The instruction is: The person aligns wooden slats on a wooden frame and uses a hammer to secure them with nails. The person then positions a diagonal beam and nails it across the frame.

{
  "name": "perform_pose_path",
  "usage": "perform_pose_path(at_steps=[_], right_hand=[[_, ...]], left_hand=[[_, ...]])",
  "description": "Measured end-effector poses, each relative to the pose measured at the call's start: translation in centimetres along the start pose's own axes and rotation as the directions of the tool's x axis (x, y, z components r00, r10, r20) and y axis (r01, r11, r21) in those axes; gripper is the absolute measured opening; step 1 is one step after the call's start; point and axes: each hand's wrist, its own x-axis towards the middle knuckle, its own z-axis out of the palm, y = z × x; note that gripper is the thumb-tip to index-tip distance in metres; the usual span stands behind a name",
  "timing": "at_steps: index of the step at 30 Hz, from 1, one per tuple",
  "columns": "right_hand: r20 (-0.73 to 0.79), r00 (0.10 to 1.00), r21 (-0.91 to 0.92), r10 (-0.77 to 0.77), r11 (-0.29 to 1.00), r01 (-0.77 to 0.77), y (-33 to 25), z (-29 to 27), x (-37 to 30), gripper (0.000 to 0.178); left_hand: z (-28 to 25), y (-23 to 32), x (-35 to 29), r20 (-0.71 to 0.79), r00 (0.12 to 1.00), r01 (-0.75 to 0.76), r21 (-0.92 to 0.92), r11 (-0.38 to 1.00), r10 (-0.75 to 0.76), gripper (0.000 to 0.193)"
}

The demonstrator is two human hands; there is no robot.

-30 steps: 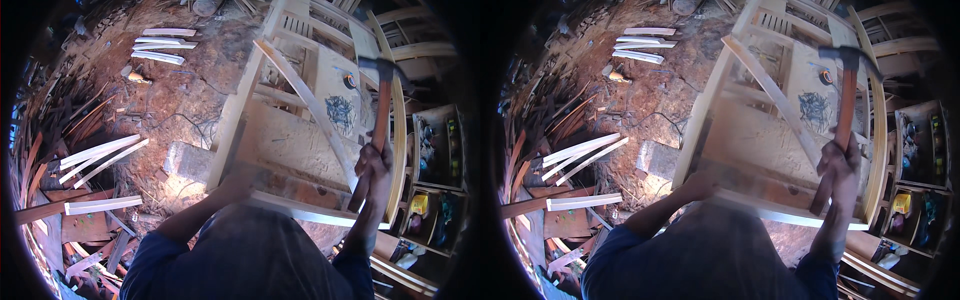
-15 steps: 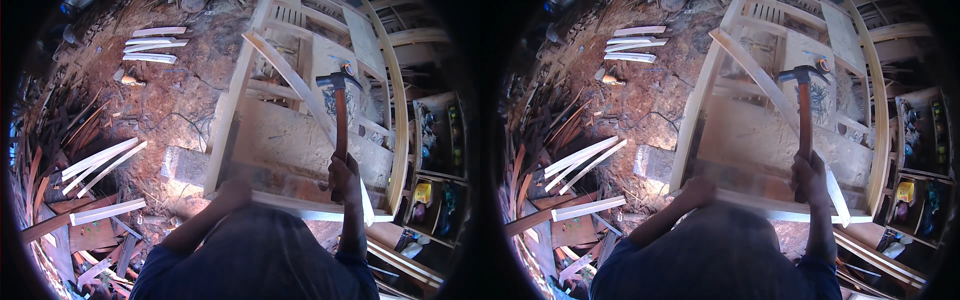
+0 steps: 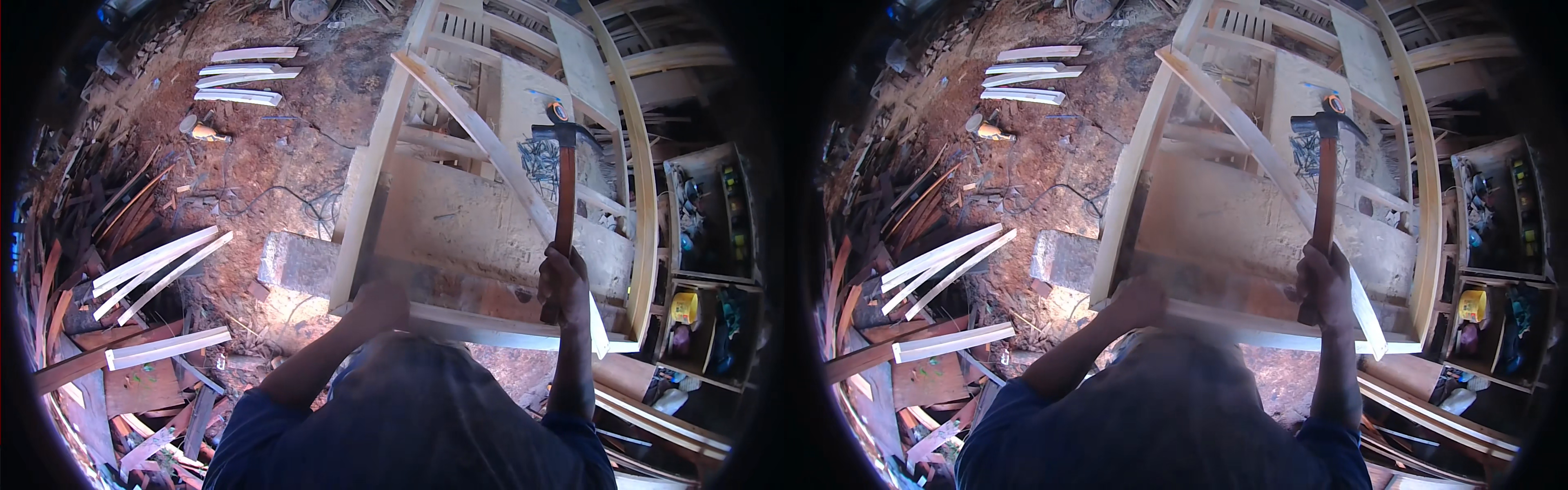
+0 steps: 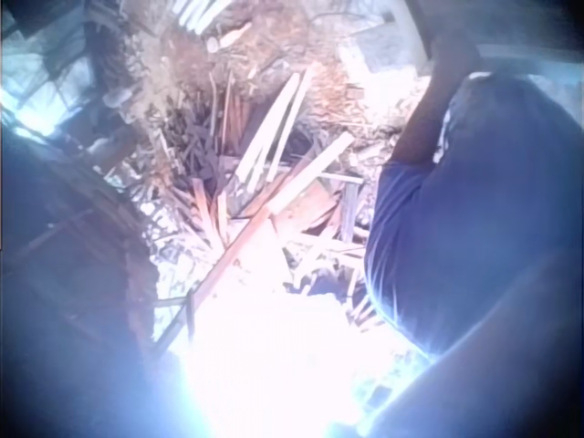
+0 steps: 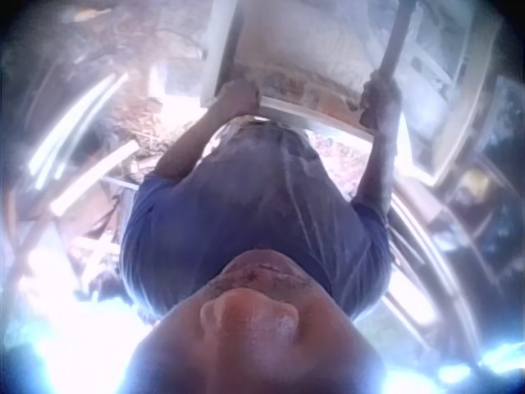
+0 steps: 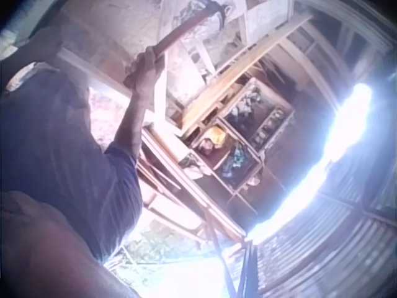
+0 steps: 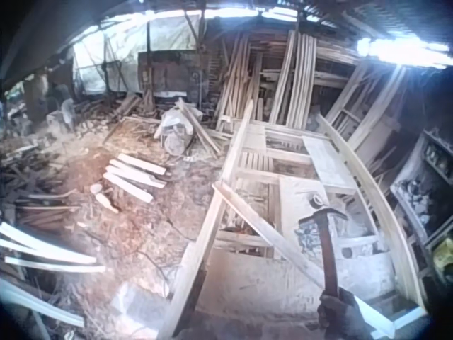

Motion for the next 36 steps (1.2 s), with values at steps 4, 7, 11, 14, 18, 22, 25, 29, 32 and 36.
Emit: perform_pose_path(at_steps=[4, 7, 11, 14, 18, 22, 25, 29, 32, 36], right_hand=[[0.016, 1.0, -0.053, -0.023, 0.998, 0.024, -1.4, 1.2, 0.1, 0.019], [0.037, 0.995, -0.122, -0.095, 0.988, 0.098, -4.3, 2.6, 0.4, 0.023], [0.106, 0.983, -0.145, -0.15, 0.976, 0.164, -6.1, 3.9, 0.4, 0.028], [0.126, 0.987, -0.252, -0.098, 0.959, 0.127, -4.5, 3.9, 1.2, 0.029], [0.155, 0.985, -0.267, -0.082, 0.956, 0.121, -3.8, 4.7, 1.6, 0.03], [0.114, 0.984, -0.25, -0.133, 0.955, 0.158, -4.9, 6.1, 1.6, 0.029], [0.14, 0.985, -0.126, -0.102, 0.985, 0.12, -3.7, 4.0, 1.8, 0.023], [0.091, 0.995, -0.492, -0.05, 0.866, 0.088, -3.7, 4.2, 3.3, 0.017], [0.257, 0.923, -0.665, -0.285, 0.641, 0.383, -5.9, 9.0, 7.3, 0.021], [0.84, 0.303, -0.329, -0.45, 0.022, 0.944, -12.5, 23.5, 12.1, 0.057]], left_hand=[[1.3, -1.0, 0.5, -0.001, 0.999, -0.038, 0.025, 0.999, 0.038, 0.03], [1.3, -0.8, 0.3, -0.012, 1.0, -0.023, -0.023, 0.999, 0.023, 0.029], [3.9, -2.2, 1.0, -0.106, 0.985, -0.135, -0.005, 0.991, 0.134, 0.028], [4.0, -1.8, 0.8, -0.128, 0.986, -0.115, -0.031, 0.993, 0.11, 0.027], [5.4, -2.0, 1.2, -0.127, 0.989, -0.083, -0.066, 0.994, 0.074, 0.026], [4.5, -2.3, 0.8, -0.021, 0.999, -0.051, -0.061, 0.997, 0.05, 0.025], [2.7, -2.1, -0.1, -0.145, 0.979, -0.157, -0.066, 0.985, 0.147, 0.022], [2.0, -1.3, 0.3, -0.122, 0.986, -0.126, -0.118, 0.985, 0.111, 0.022], [1.8, -1.5, 0.5, -0.103, 0.975, -0.204, -0.082, 0.976, 0.195, 0.025], [5.3, -2.1, 0.0, -0.337, 0.923, -0.228, -0.08, 0.97, 0.189, 0.026]])
